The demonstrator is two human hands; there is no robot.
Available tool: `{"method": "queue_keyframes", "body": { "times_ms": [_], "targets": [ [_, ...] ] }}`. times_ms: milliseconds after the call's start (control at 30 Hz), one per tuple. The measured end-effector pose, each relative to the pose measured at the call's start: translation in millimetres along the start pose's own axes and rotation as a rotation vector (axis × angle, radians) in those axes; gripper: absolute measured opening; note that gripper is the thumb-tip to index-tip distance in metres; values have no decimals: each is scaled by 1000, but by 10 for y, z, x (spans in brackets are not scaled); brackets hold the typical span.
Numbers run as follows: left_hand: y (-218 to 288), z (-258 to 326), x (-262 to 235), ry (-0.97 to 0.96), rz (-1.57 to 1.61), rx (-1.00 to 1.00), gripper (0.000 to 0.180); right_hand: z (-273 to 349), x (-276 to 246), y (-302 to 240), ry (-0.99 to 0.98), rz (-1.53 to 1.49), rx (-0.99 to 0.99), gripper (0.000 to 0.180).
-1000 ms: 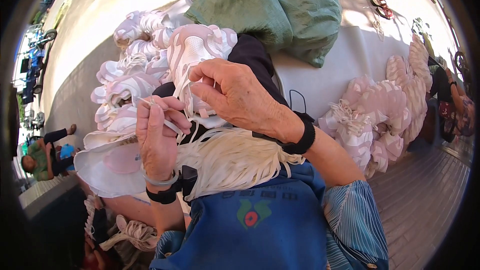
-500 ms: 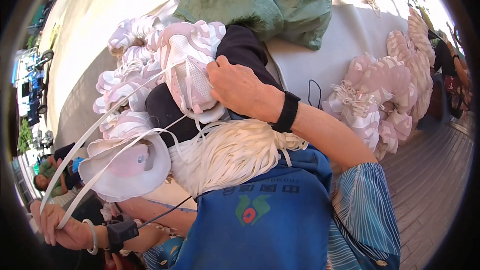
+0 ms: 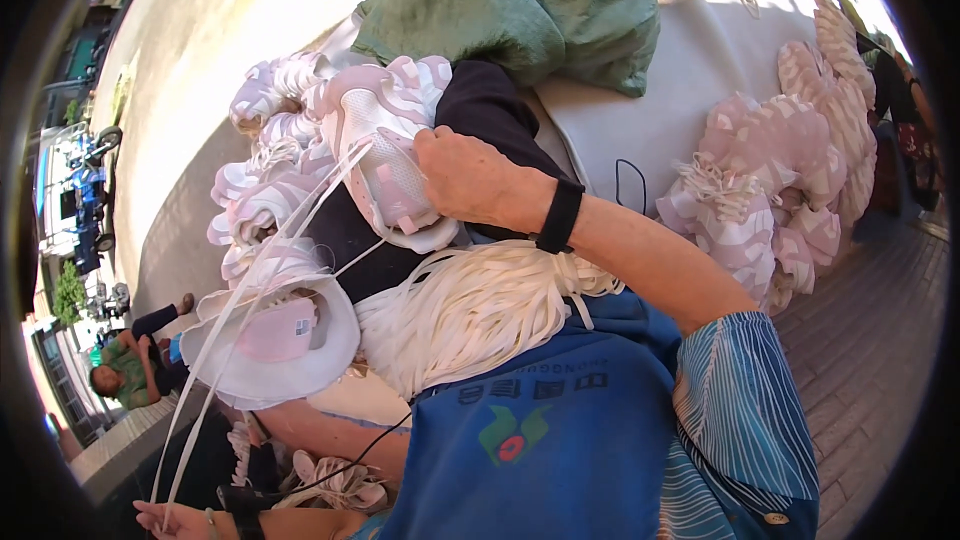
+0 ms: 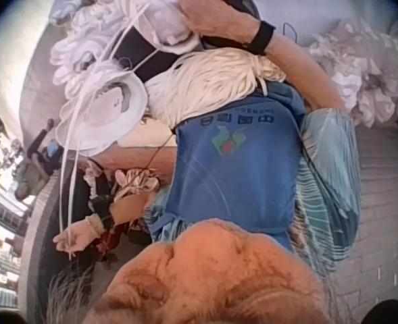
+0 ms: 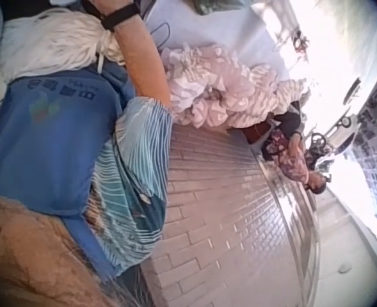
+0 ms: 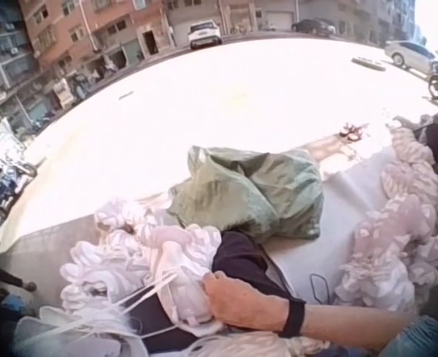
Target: Lacing a pair of pink and white sneakers.
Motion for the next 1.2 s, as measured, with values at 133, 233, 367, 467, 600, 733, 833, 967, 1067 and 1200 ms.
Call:
{"method": "queue_keyframes", "body": {
  "times_ms": [133, 233, 367, 467, 600, 733, 833, 967, 1067, 1200],
  "targets": [
    [-34, 360, 118, -271, 88, -100, 15, 41, -81, -60, 1, -13, 14, 24],
    [-326, 1135, 616, -626, 168, -403, 22, 52, -352, -200, 86, -86, 9, 24],
    [-833, 2695, 1434, -813, -66, -608, 22, 44, -723, -606, 241, -346, -221, 16],
    [-990, 3532, 1898, -939, 59, -972, 20, 185, -885, -834, 251, -455, -290, 12],
    [-1068, 3947, 1974, -1055, -66, -1020, 20, 356, -878, -944, 258, -601, -276, 14],
    [-1052, 4007, 1909, -1146, -161, -963, 20, 401, -858, -870, 157, -586, -206, 16],
    [-1049, 4034, 1878, -1186, -200, -868, 21, 399, -784, -838, 111, -607, -258, 15],
    [-1082, 4068, 1814, -1161, -244, -807, 17, 408, -739, -822, 132, -602, -283, 12],
    [-1047, 4102, 1851, -1304, -242, -794, 18, 430, -732, -780, 145, -605, -258, 10],
    [-1078, 4154, 1782, -1023, -16, -1261, 21, 474, -798, -751, 115, -950, -45, 18]
  ]
}}
Point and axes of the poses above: each hand's wrist, its own z-axis away from the middle knuckle, its own x-axis out of the palm, y = z × x, the point moved 3 cm from there along -z, towards the middle knuckle, and after that the axes turned 2 degrees about -y, right-handed, at the moved point
